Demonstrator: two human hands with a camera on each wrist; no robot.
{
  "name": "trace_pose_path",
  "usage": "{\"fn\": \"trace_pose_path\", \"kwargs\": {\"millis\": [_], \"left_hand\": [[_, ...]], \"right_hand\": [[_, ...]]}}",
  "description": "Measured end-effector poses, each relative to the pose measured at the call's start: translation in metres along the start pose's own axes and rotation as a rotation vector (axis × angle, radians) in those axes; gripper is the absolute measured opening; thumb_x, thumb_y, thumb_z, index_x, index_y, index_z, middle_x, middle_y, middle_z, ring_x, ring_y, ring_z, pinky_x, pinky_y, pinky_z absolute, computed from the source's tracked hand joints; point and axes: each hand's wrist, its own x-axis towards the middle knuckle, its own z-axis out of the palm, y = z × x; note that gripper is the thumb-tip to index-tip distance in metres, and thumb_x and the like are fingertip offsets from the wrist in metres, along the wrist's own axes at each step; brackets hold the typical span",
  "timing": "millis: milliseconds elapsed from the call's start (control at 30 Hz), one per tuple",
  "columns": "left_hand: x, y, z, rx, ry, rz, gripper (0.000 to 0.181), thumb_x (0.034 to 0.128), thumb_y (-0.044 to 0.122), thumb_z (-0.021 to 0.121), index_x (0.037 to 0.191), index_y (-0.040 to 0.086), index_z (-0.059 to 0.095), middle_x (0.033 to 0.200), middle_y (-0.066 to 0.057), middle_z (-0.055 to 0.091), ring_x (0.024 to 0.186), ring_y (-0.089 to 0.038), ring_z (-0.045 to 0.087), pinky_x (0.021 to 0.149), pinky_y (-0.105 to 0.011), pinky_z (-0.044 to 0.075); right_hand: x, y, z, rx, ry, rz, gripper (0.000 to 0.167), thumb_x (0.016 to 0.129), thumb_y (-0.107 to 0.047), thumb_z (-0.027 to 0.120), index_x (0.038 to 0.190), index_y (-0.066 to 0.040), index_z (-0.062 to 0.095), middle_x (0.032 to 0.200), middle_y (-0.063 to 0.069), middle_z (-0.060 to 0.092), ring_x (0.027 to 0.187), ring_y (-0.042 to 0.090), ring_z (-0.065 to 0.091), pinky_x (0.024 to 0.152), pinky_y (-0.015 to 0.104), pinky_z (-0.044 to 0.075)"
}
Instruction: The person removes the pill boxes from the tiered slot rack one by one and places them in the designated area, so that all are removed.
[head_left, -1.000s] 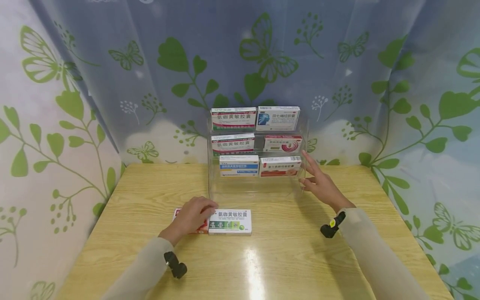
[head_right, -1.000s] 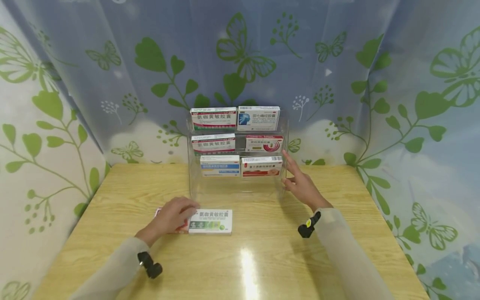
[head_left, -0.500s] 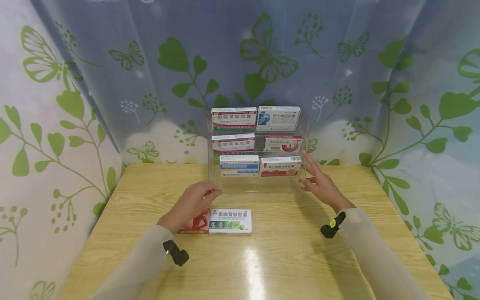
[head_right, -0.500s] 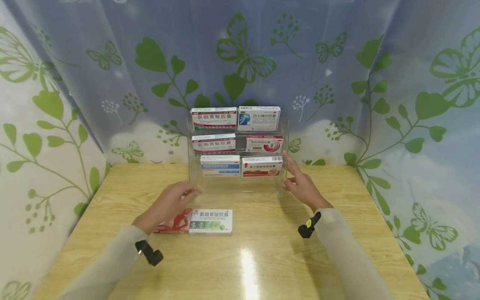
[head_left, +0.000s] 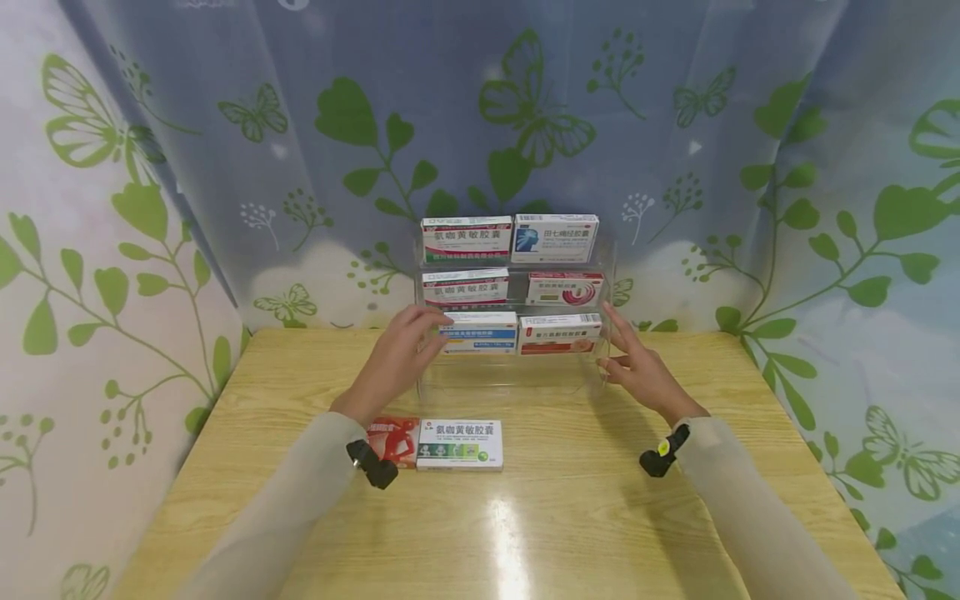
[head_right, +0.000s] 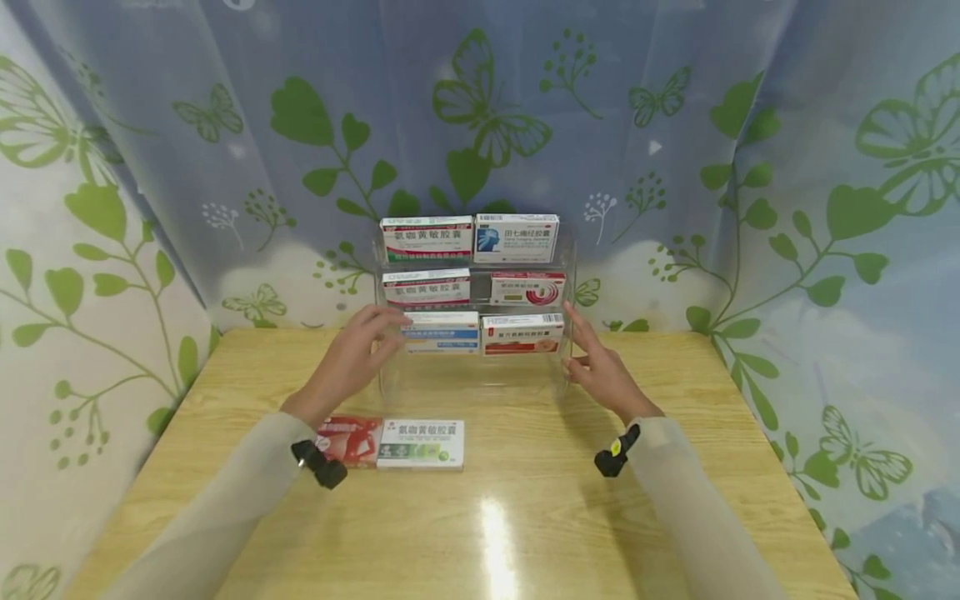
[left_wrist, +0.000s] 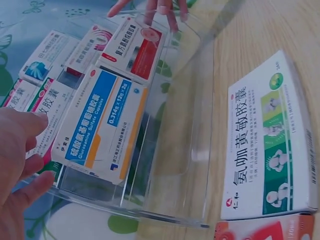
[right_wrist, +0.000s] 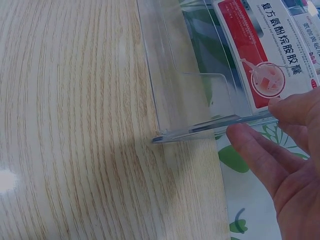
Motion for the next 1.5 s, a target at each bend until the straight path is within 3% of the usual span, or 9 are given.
{"fn": "trace_pose_path", "kwargs": {"millis": [133, 333, 733, 867, 1033, 1267, 1400, 1500], "left_hand": [[0.008, 0.001, 0.001, 0.011, 0.013, -0.001, 0.036, 0.1058, 0.01, 0.072, 0.141, 0.002, 0.069, 0.154, -0.018, 0.058, 0.146, -0.038, 0.052, 0.126, -0.054, 0.044], [0.016, 0.004, 0.006, 0.057, -0.009, -0.032, 0.046, 0.1067, 0.011, 0.07, 0.151, 0.004, 0.062, 0.162, -0.017, 0.052, 0.156, -0.038, 0.043, 0.132, -0.053, 0.036], [0.021, 0.009, 0.011, 0.127, 0.099, -0.043, 0.041, 0.1076, 0.008, 0.066, 0.148, 0.005, 0.064, 0.157, -0.02, 0.051, 0.141, -0.037, 0.055, 0.121, -0.051, 0.049], [0.021, 0.01, 0.013, 0.145, 0.077, -0.068, 0.041, 0.1092, 0.009, 0.065, 0.15, 0.006, 0.063, 0.154, -0.019, 0.054, 0.141, -0.036, 0.057, 0.12, -0.049, 0.051], [0.019, 0.01, 0.019, 0.17, 0.054, -0.025, 0.039, 0.1077, 0.006, 0.067, 0.146, 0.0, 0.065, 0.147, -0.019, 0.062, 0.138, -0.037, 0.06, 0.12, -0.049, 0.051], [0.022, 0.009, 0.024, 0.197, 0.036, -0.023, 0.035, 0.1048, 0.004, 0.07, 0.14, 0.0, 0.069, 0.142, -0.019, 0.069, 0.138, -0.04, 0.059, 0.123, -0.052, 0.046], [0.022, 0.009, 0.025, 0.182, 0.046, 0.0, 0.034, 0.103, 0.002, 0.072, 0.136, 0.0, 0.07, 0.137, -0.019, 0.07, 0.133, -0.039, 0.061, 0.12, -0.052, 0.048], [0.02, 0.009, 0.022, 0.14, 0.04, -0.026, 0.034, 0.1039, 0.003, 0.071, 0.138, 0.002, 0.069, 0.137, -0.017, 0.068, 0.133, -0.037, 0.061, 0.118, -0.051, 0.051]], "right_hand": [[0.0, -0.001, 0.001, 0.008, 0.008, -0.013, 0.098, 0.111, -0.001, 0.058, 0.174, -0.048, 0.0, 0.176, 0.028, 0.027, 0.125, 0.056, 0.069, 0.093, 0.052, 0.067], [-0.002, -0.003, 0.001, 0.032, 0.012, -0.013, 0.099, 0.11, 0.0, 0.059, 0.174, -0.047, 0.001, 0.175, 0.029, 0.028, 0.125, 0.057, 0.068, 0.093, 0.053, 0.067], [-0.002, -0.004, 0.002, 0.013, 0.01, -0.002, 0.099, 0.11, -0.002, 0.061, 0.174, -0.046, 0.0, 0.175, 0.03, 0.028, 0.126, 0.055, 0.069, 0.093, 0.055, 0.066], [-0.002, -0.006, 0.001, 0.017, 0.008, 0.001, 0.098, 0.111, -0.003, 0.061, 0.174, -0.047, 0.0, 0.175, 0.029, 0.027, 0.126, 0.055, 0.068, 0.093, 0.056, 0.066], [-0.001, -0.003, 0.0, 0.008, 0.008, -0.007, 0.099, 0.111, -0.002, 0.059, 0.173, -0.05, 0.0, 0.175, 0.028, 0.028, 0.126, 0.054, 0.069, 0.093, 0.053, 0.067], [0.0, -0.001, 0.001, -0.002, 0.011, 0.004, 0.098, 0.111, -0.002, 0.059, 0.173, -0.051, 0.0, 0.175, 0.028, 0.029, 0.126, 0.053, 0.069, 0.093, 0.052, 0.067], [0.0, -0.002, 0.001, 0.009, 0.012, 0.007, 0.098, 0.111, -0.002, 0.058, 0.173, -0.05, 0.0, 0.176, 0.027, 0.028, 0.127, 0.054, 0.068, 0.093, 0.051, 0.067], [0.0, -0.001, 0.001, 0.013, 0.009, 0.013, 0.099, 0.111, -0.002, 0.059, 0.173, -0.053, 0.0, 0.176, 0.025, 0.029, 0.127, 0.055, 0.068, 0.093, 0.05, 0.067]]}}
